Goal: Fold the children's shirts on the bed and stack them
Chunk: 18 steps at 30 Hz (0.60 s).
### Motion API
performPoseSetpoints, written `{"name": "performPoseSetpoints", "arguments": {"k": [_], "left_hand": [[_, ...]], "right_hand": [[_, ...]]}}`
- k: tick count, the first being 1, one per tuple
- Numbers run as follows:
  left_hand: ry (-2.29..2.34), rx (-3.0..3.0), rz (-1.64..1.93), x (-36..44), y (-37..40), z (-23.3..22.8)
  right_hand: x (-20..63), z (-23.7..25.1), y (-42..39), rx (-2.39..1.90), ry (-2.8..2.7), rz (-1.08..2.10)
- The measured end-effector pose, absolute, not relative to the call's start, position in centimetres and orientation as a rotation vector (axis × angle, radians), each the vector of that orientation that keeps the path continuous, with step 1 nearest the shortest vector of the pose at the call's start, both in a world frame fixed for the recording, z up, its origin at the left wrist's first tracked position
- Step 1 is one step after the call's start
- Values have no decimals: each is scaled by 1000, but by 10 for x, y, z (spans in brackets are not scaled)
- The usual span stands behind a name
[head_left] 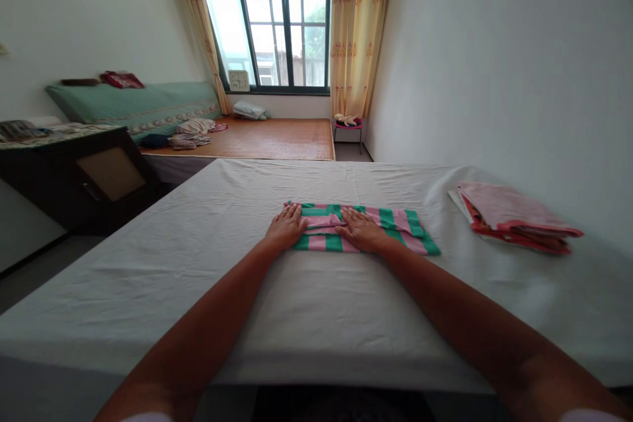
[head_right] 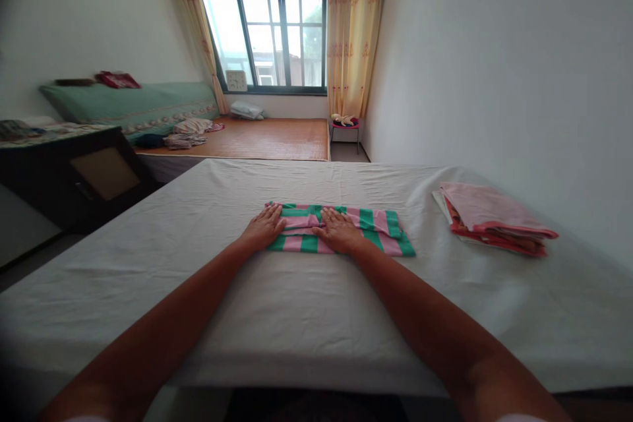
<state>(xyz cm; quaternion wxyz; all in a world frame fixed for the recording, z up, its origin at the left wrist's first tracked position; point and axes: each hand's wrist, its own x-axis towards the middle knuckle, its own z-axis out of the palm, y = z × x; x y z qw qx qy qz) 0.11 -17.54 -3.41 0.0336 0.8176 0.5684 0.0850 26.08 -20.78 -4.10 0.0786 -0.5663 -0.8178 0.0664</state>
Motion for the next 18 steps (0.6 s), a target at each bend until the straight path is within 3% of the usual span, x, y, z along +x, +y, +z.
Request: {"name": "performPoseSetpoints", "arguments": {"k": [10,18], "left_hand": [[1763,2470,236,1,-180,-25],[1765,2471,239,0,-178,-28]], "right_hand": [[376,-57,-223,-1990,-2240,37],[427,-41,-242,-2375,-1756,-103]]}}
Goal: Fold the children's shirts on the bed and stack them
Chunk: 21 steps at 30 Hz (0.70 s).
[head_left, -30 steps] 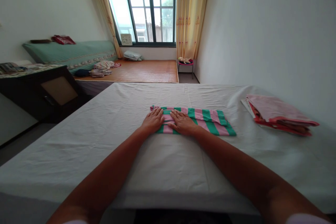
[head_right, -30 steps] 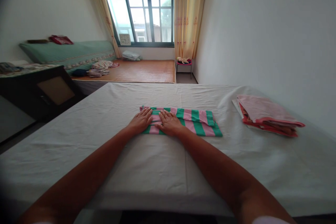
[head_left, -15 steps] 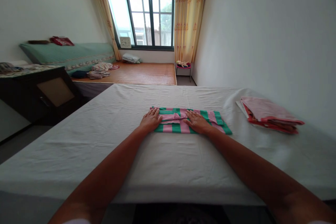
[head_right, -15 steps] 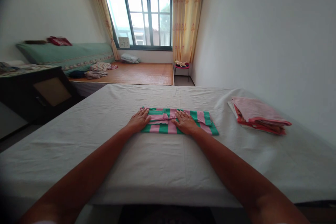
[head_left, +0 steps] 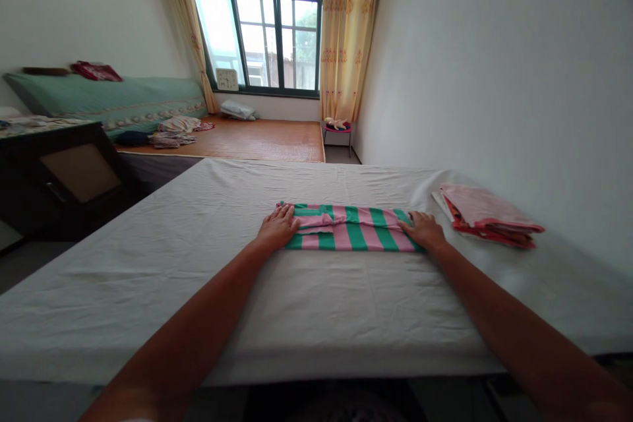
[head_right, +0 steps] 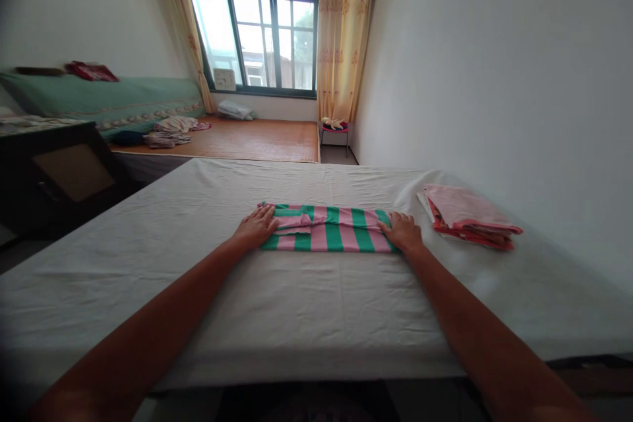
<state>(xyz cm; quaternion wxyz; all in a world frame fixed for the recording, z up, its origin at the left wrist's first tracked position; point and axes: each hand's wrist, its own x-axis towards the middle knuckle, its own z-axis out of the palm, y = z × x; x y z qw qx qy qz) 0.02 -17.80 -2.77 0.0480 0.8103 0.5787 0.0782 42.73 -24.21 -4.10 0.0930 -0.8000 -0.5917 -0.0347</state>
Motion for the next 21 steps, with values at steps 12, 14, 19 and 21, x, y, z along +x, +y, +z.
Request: {"name": "performPoseSetpoints", "arguments": {"k": [12,14,19,21], "left_hand": [[1694,2496,483,-12,-173,-26],[1647,2460,670,-17,-169,-21],[1500,2107,1078,-26,-166,-8],[1387,1909,1107,-26,-169,-5]], "right_hand": [[418,1,-230,-2245,-1973,387],[398,12,-222,-2052,-1924,448],[302,36,-198,-1582,-1831,556],[254,44,-189,-1538,-1866,528]]}}
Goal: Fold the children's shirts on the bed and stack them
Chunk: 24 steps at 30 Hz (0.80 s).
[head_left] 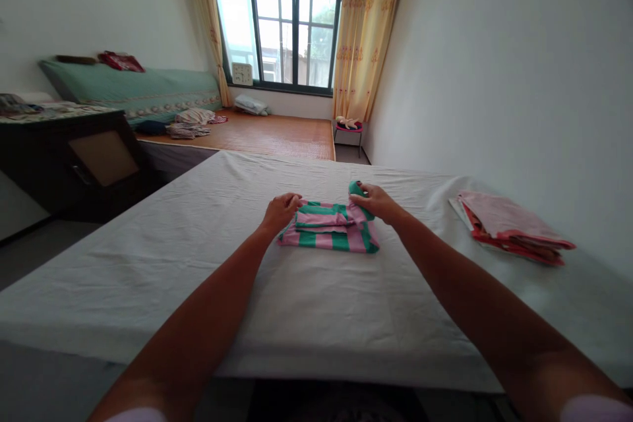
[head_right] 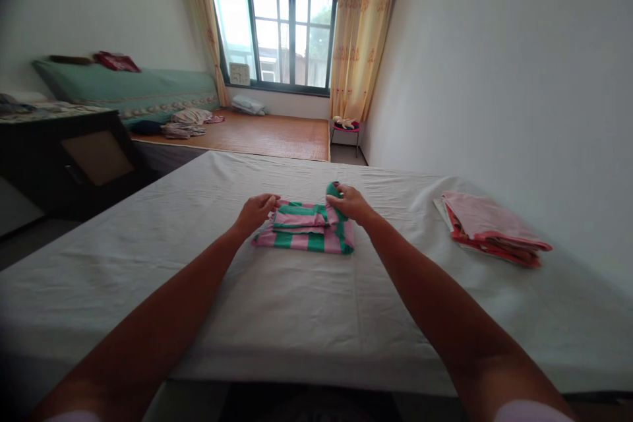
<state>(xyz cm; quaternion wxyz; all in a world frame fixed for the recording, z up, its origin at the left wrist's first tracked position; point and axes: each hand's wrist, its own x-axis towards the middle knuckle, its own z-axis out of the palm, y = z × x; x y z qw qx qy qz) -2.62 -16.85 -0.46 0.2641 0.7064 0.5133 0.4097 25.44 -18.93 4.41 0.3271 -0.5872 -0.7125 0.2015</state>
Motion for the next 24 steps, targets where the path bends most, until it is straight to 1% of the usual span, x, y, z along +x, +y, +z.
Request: {"name": "performPoseSetpoints", "arguments": {"k": [2,4,6,9,13,16,18,21,23,24], "left_hand": [[1279,1722,1093,-27,-171,-4],[1232,1541,1055,-28,-172,-5],[1216,1391,988,-30,-171,-7],[1247,1354,912,-33,-167,-11],[1327,1683,969,-35,-163,-17],[1234,1911,967,-39,-163,-18],[1256,2009,868,-43,-165,-15],[1523,2228,749,-41,-171,-7],[1676,2409,823,-34,-177,-2],[1681,2501,875,-29,-179,0]], "right_hand": [[212,51,-183,-1499,-1924,545],[182,56,-181,-1452,-2042,697],[168,57,-179,-1407,-2100,782],[174,50,-176,-1350,-2036,737],[198,31,-176,-1301,-1951,695],[208,17,-183,-1279,-2010,470],[211,6,-188,-1270,-2097,332],[215,-13,-192,-1220,-2280,231],[221,-26,-191,-1177,-2392,171],[225,-30,-189,-1177,-2430,146]]}}
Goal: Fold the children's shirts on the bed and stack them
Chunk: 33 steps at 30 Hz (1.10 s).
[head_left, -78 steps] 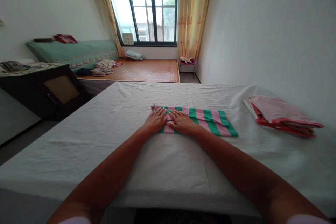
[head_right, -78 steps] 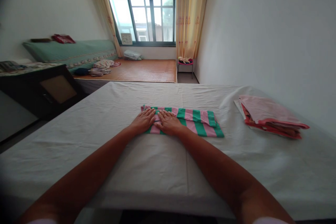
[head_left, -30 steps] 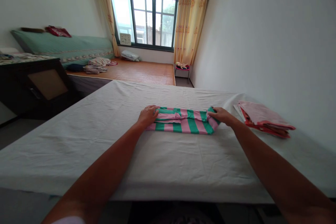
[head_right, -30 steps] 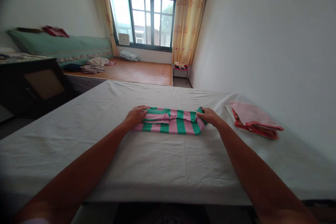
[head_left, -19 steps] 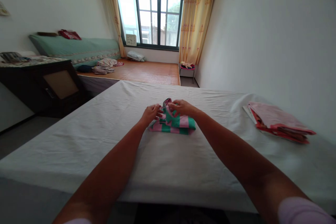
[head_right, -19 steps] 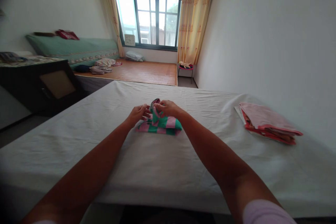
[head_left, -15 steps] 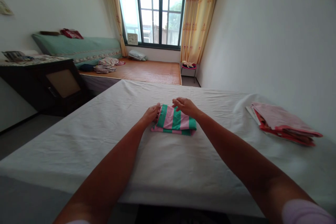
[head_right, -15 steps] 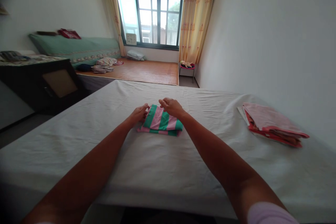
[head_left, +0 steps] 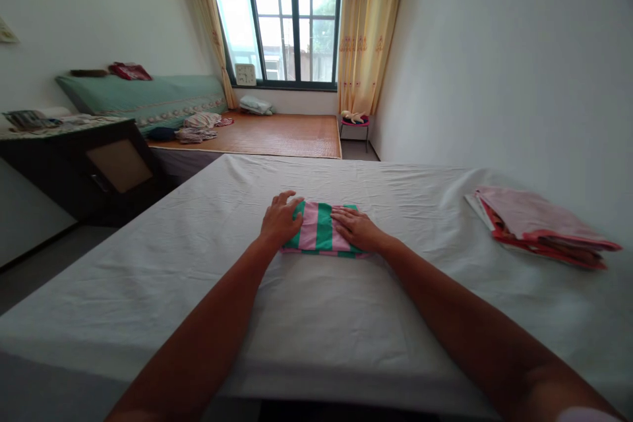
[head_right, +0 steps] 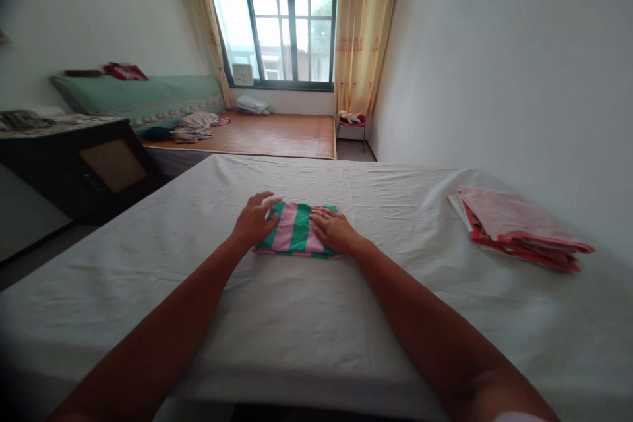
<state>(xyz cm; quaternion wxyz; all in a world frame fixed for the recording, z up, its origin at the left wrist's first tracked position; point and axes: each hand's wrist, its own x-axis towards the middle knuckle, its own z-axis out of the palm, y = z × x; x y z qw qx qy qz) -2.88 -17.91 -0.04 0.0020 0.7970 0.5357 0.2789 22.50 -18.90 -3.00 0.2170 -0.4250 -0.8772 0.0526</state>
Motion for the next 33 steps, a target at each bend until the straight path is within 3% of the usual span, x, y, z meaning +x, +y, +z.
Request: {"name": "performPoseSetpoints", "arguments": {"k": [5,9,12,16,25,33], "left_hand": [[1357,2814,576,-7,-184,-14],[1371,2822,365,-2,-184,-29],[1354,2808,372,-3,-183,-32],[1349,2738,449,-6,-180,-36],[1566,2578,462,-21,-164,-48],[1620,2563,469,-21,-166,-46]], "right_hand": [[242,-22,-182,-1353,-2248,49],[229,-4,-193,-1266,-2143,-38],[205,-8,-208,-1194,-2359,-1],[185,-26,-215,-1419,-2493,120],[220,-32,-197,-1818,-2282,241],[224,-36,-195,-1825,-2230,241]]}}
